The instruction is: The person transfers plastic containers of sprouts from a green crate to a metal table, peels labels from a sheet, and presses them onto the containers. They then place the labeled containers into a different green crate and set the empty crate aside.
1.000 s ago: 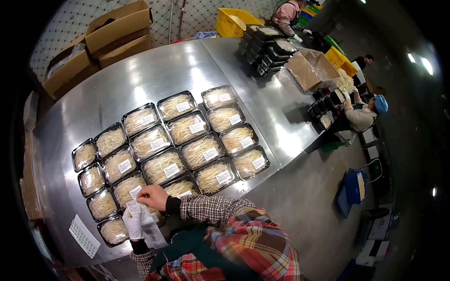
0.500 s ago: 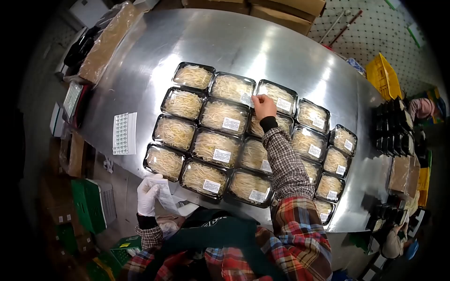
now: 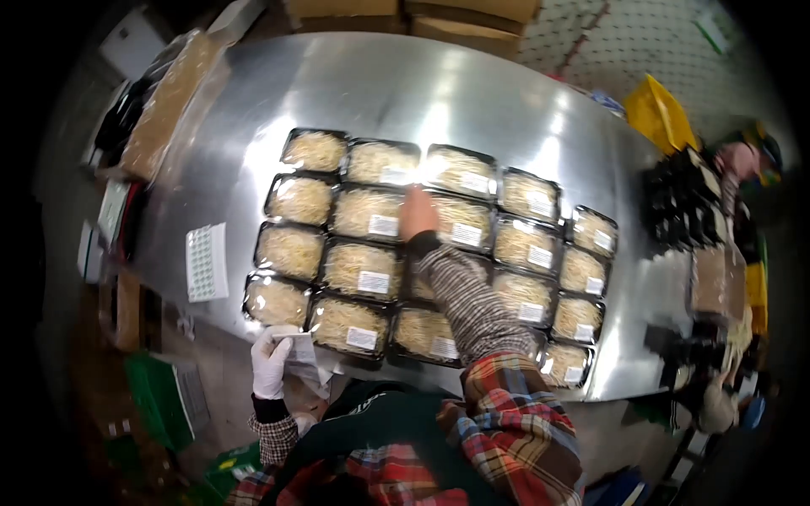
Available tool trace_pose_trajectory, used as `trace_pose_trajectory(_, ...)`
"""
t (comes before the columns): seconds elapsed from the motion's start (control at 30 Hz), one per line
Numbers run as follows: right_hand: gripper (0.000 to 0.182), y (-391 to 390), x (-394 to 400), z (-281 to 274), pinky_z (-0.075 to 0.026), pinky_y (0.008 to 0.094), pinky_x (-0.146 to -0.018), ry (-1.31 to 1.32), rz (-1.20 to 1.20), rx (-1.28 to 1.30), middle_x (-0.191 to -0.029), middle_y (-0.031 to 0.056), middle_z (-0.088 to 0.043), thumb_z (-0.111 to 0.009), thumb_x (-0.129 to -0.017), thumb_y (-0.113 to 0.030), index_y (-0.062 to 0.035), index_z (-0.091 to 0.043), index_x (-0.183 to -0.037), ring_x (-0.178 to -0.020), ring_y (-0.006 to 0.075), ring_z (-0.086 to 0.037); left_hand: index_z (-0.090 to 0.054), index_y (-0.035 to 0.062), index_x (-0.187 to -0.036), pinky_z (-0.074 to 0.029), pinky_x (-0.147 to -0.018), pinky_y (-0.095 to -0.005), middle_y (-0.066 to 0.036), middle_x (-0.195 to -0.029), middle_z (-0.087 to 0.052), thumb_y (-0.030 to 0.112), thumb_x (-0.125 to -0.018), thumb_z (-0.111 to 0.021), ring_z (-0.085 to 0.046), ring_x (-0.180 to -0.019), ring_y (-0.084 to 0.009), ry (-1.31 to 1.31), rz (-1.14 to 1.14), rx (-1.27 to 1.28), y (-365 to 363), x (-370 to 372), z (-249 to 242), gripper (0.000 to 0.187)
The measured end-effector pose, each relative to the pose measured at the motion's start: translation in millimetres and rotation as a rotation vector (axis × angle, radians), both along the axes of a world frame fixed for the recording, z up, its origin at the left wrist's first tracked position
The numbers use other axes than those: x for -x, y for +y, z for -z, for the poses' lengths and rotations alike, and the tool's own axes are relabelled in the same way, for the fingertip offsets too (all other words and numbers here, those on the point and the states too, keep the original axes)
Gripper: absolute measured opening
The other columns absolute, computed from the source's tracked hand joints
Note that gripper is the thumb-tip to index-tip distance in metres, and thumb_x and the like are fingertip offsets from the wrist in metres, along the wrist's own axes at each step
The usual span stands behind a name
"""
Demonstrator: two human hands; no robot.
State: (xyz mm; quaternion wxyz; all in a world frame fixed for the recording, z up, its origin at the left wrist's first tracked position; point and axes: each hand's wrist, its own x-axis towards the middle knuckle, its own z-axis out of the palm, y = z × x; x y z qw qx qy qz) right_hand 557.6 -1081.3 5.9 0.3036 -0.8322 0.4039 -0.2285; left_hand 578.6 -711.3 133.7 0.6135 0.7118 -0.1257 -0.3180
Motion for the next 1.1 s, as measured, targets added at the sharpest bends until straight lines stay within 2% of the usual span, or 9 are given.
trace_pose_trajectory(0.1,0.023,75.1,45.4,-33.7,-0.048,0.0333,-0.073,-0.227,-0.24,-0.271,-0.085,0.0134,-0.063,-0.062,-0.083,-0.023,-0.003,-0.064,-0.094,-0.082,0.024,-0.06,-0.06,-0.0014,-0.098,-0.044,-0.073,-0.0206,-0.002,-0.088,-0.062,0.003,-0.087,-0.054,-0.055,-0.079,-0.007,-0.064,0.156,-0.013,-22.3,4.3,14.7,0.013)
trace_pose_trajectory(0.2,0.033,142.5,86.2,-71.8,-0.048,0.0302,-0.071,-0.389,-0.515,-0.469,-0.089,0.0098,-0.065,-0.061,-0.086,-0.029,-0.0017,-0.061,-0.104,-0.077,0.0175,-0.061,-0.059,-0.0006,-0.093,-0.043,-0.069,-0.0195,0.0,-0.084,-0.06,0.01,-0.091,-0.054,-0.052,-0.074,-0.0062,-0.008,0.207,0.036,-39.6,10.7,30.6,0.013)
trace_pose_trajectory(0.27,0.031,178.7,108.8,-98.1,-0.048,0.0301,-0.069,-0.357,-0.503,-0.66,-0.086,0.0096,-0.065,-0.061,-0.086,-0.028,-0.0005,-0.061,-0.101,-0.075,0.0159,-0.06,-0.057,-0.0001,-0.089,-0.041,-0.063,-0.0217,0.001,-0.078,-0.056,0.017,-0.094,-0.052,-0.049,-0.071,-0.0056,-0.13,0.299,0.071,-41.7,7.6,40.5,0.018)
trace_pose_trajectory(0.47,0.024,259.8,138.3,-92.3,-0.044,0.0305,-0.056,-0.532,-0.031,-0.552,-0.069,0.0079,-0.062,-0.062,-0.084,-0.022,0.0008,-0.062,-0.089,-0.06,0.0145,-0.056,-0.061,-0.0015,-0.085,-0.041,-0.056,-0.0214,0.0,-0.073,-0.06,0.024,-0.094,-0.053,-0.051,-0.065,-0.0052,-0.122,0.445,0.108,-33.6,13.9,34.4,0.029)
trace_pose_trajectory(0.7,0.02,316.5,160.6,-109.1,-0.046,0.0277,-0.061,-0.538,0.246,-0.465,-0.071,0.0067,-0.063,-0.061,-0.084,-0.019,0.0,-0.063,-0.088,-0.064,0.011,-0.057,-0.063,-0.0035,-0.097,-0.046,-0.063,-0.0204,-0.001,-0.083,-0.063,0.011,-0.087,-0.062,-0.056,-0.07,-0.0066,0.006,0.78,0.215,0.7,17.1,41.2,0.018)
trace_pose_trajectory(0.93,0.022,318.4,181.6,-114.9,-0.045,0.025,-0.062,-0.634,0.562,-0.298,-0.074,0.0034,-0.062,-0.058,-0.088,-0.02,0.0017,-0.062,-0.092,-0.067,0.0079,-0.054,-0.065,-0.0023,-0.095,-0.046,-0.063,-0.0227,-0.001,-0.081,-0.064,0.009,-0.087,-0.059,-0.057,-0.069,-0.0077,0.039,1.11,0.053,39.1,-0.9,32.3,0.015)
trace_pose_trajectory(0.97,0.022,316.0,183.1,-114.9,-0.045,0.0251,-0.062,-0.645,0.576,-0.303,-0.074,0.0032,-0.062,-0.058,-0.089,-0.02,0.0016,-0.062,-0.092,-0.067,0.0076,-0.053,-0.065,-0.0024,-0.095,-0.047,-0.068,-0.0243,-0.004,-0.089,-0.064,0.006,-0.086,-0.057,-0.058,-0.076,-0.0099,-0.075,1.111,0.049,44.4,-16.1,60.0,0.014)
trace_pose_trajectory(1.07,0.025,313.8,182.4,-94.6,-0.047,0.0279,-0.064,-0.64,0.568,-0.286,-0.074,0.0062,-0.063,-0.059,-0.087,-0.026,-0.0011,-0.063,-0.092,-0.067,0.0111,-0.057,-0.065,-0.0027,-0.095,-0.048,-0.074,-0.0254,-0.007,-0.1,-0.062,0.005,-0.086,-0.056,-0.058,-0.085,-0.0117,0.09,0.892,0.217,67.6,-4.9,18.0,0.015)
trace_pose_trajectory(1.1,0.026,313.8,180.8,-85.1,-0.047,0.0282,-0.064,-0.619,0.541,-0.285,-0.073,0.0063,-0.063,-0.06,-0.086,-0.026,-0.0014,-0.064,-0.091,-0.067,0.0113,-0.057,-0.064,-0.0029,-0.098,-0.047,-0.078,-0.026,-0.009,-0.108,-0.059,0.003,-0.085,-0.055,-0.057,-0.091,-0.0127,0.196,0.855,0.194,73.6,-17.9,34.8,0.017)
